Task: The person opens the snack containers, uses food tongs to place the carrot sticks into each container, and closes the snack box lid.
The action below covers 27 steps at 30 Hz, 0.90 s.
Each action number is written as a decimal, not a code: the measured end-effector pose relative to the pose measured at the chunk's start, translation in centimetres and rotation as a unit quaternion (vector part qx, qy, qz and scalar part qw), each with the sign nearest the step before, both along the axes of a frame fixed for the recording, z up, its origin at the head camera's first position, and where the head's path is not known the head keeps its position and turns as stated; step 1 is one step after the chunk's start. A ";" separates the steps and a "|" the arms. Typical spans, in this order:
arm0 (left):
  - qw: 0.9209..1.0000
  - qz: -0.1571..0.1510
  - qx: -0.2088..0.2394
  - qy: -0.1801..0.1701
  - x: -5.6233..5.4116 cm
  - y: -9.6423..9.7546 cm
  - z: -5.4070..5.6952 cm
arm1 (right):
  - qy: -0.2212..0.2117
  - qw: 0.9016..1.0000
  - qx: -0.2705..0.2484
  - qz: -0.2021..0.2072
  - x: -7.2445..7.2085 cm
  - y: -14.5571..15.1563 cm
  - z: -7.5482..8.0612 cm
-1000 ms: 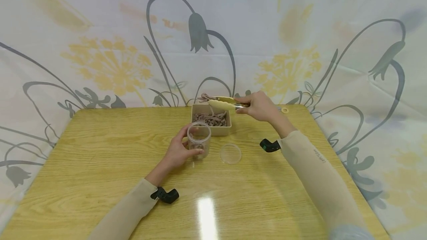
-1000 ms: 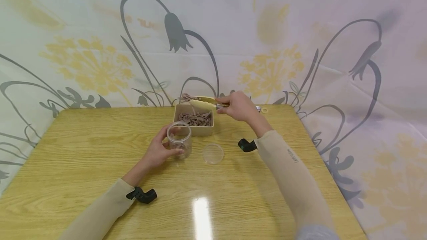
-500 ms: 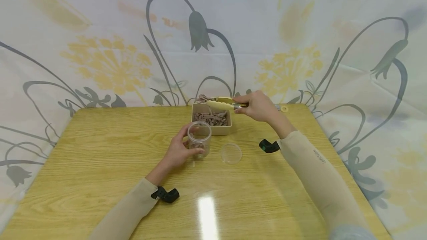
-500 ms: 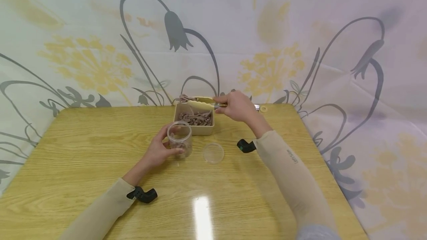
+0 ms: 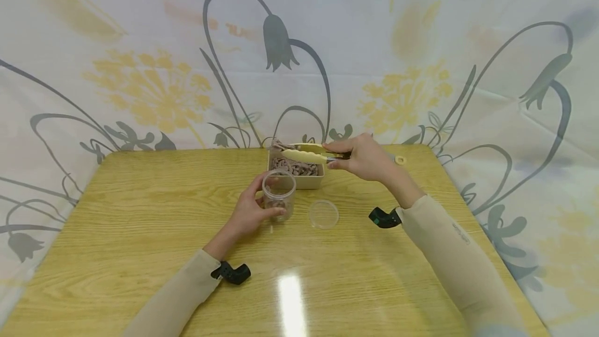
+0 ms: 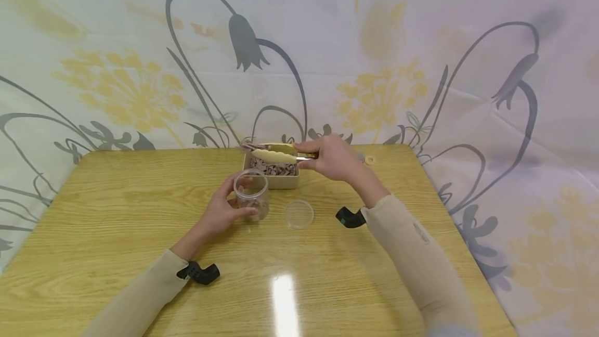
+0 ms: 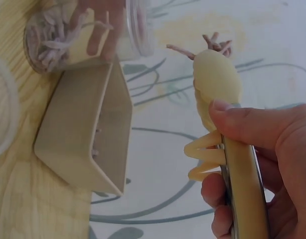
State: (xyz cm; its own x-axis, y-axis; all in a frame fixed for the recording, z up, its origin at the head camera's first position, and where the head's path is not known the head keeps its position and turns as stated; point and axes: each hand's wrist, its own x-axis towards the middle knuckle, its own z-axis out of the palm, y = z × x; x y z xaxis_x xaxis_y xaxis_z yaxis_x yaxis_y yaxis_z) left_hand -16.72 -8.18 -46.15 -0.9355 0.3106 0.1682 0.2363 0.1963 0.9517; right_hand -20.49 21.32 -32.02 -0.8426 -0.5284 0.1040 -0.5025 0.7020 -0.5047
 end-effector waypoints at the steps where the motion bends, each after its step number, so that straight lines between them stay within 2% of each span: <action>1: 1.000 0.000 0.000 -0.002 0.0 0.0 0.0 | 0.003 1.000 0.004 0.005 0.2 0.0 -0.1; 6: 1.000 -0.005 0.011 -0.007 0.0 0.0 0.0 | 0.014 1.000 0.006 0.026 0.8 -0.3 -0.3; 9: 1.000 -0.009 0.014 -0.013 0.7 0.1 1.4 | 0.013 0.999 0.006 0.036 1.1 -0.5 -0.4; 13: 1.000 -0.008 0.009 -0.020 0.6 0.2 1.5 | 0.019 0.998 0.013 0.052 1.3 -0.5 -0.6; 16: 1.000 -0.007 0.007 -0.010 0.0 0.1 0.1 | 0.021 0.998 0.015 0.062 1.3 -0.5 -0.6; 21: 1.000 -0.009 0.007 0.003 0.0 -0.1 -0.1 | 0.011 0.997 0.017 0.077 1.2 -0.5 -0.1; 27: 1.000 -0.011 0.008 -0.003 0.0 0.0 0.0 | 0.006 0.996 0.045 0.078 1.2 -0.8 0.3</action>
